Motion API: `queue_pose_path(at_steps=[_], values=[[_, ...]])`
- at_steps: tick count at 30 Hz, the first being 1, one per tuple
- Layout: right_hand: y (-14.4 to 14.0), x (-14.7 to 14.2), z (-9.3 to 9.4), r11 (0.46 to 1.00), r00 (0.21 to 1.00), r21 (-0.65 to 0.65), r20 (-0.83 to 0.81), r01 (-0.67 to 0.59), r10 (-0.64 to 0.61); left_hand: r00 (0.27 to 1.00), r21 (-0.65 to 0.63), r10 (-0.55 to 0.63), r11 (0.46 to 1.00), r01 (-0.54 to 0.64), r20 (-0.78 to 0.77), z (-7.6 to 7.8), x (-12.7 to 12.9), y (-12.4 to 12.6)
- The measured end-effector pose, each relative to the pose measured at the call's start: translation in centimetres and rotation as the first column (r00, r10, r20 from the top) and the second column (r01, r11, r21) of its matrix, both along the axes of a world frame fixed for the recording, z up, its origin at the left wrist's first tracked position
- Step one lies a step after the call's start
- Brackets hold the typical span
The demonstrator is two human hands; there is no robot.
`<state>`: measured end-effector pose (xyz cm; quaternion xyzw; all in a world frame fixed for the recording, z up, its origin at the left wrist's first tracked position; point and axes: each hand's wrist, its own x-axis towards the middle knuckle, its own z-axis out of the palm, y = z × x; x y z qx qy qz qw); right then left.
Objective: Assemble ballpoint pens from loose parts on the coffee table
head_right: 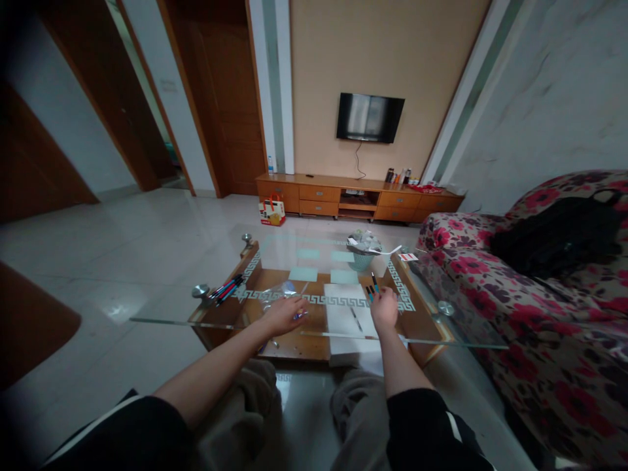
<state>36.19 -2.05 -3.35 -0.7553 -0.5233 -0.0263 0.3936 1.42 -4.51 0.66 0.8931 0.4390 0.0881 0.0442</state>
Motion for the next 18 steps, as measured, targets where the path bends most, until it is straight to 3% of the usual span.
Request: queue_pose_path(at_steps=[4,10,18], values=[[-0.3,2.3,-1.7,0.981,0.991,-0.156,0.081,0.114,-0.103,0.997,0.022,0.043,0.999,-0.042,-0.059,-0.3,-1.2,0.3],[1.0,3.6,-3.1,0.971,0.979,-0.225,0.202,0.088,-0.042,0.99,0.064,0.087,0.995,-0.081,-0.109,-0.8,-2.6,0.8],[0.5,3.1,-2.6,0.958,0.976,-0.281,0.217,0.057,0.006,0.983,0.069,0.136,0.989,-0.128,-0.122,-0.4,-3.9,1.1]])
